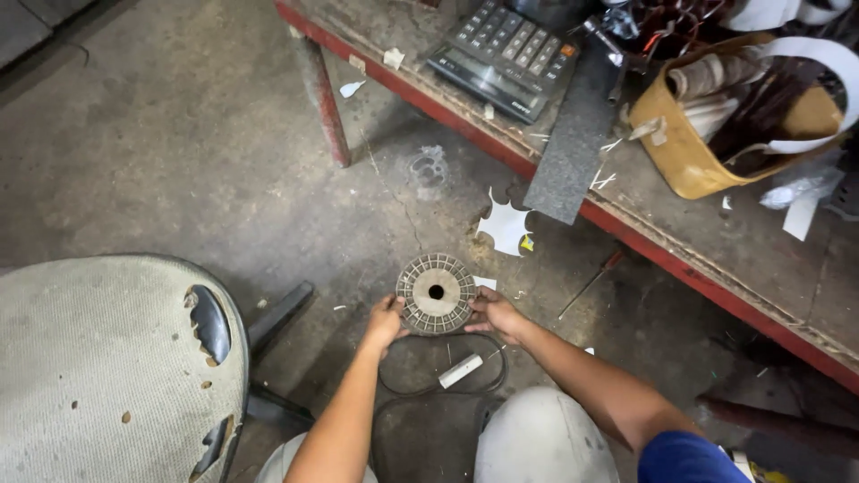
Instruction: Repairing an electric motor by stripping wire insulation and making connections on the stator.
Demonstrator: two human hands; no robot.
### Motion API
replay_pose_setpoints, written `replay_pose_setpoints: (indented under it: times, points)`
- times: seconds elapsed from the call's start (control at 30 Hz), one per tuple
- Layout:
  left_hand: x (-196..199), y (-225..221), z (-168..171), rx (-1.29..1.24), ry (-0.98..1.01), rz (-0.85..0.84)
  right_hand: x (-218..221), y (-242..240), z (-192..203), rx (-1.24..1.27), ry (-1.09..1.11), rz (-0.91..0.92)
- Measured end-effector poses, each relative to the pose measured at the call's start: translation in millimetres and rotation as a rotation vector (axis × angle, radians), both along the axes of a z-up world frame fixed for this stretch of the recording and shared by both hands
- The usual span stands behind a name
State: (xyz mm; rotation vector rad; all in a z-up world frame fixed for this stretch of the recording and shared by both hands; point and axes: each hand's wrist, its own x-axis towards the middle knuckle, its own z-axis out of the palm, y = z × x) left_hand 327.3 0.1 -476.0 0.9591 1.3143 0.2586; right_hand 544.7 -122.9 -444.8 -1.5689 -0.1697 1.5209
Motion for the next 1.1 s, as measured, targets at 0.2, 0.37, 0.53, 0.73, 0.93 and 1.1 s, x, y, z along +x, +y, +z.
replay_pose_setpoints:
  times: [0.2,0.37,0.53,0.73,0.93,1.1]
  points:
    - [-2,-5,15,-0.205,-0.105,0.125,2,3,13,0.007,-0.028,0.034]
    - [-11,-7,-22,-0.149,-0.12,0.13,4,-1,16,0.068,-0.016,0.127]
    - [-24,-13,10,-0.011,-0.35,0.079,15,-4,22,0.204,-0.104,0.201]
    - [-55,-34,18,0.235,-0.384,-0.042,0,-27,85,0.272,-0.236,0.211]
    - [-76,-81,240,0.388,-0.43,-0.119,-25,-75,212,0.309,-0.226,0.058]
    - [-98,-126,397,0.313,-0.45,-0.095,-57,-126,346,0.335,-0.192,0.001]
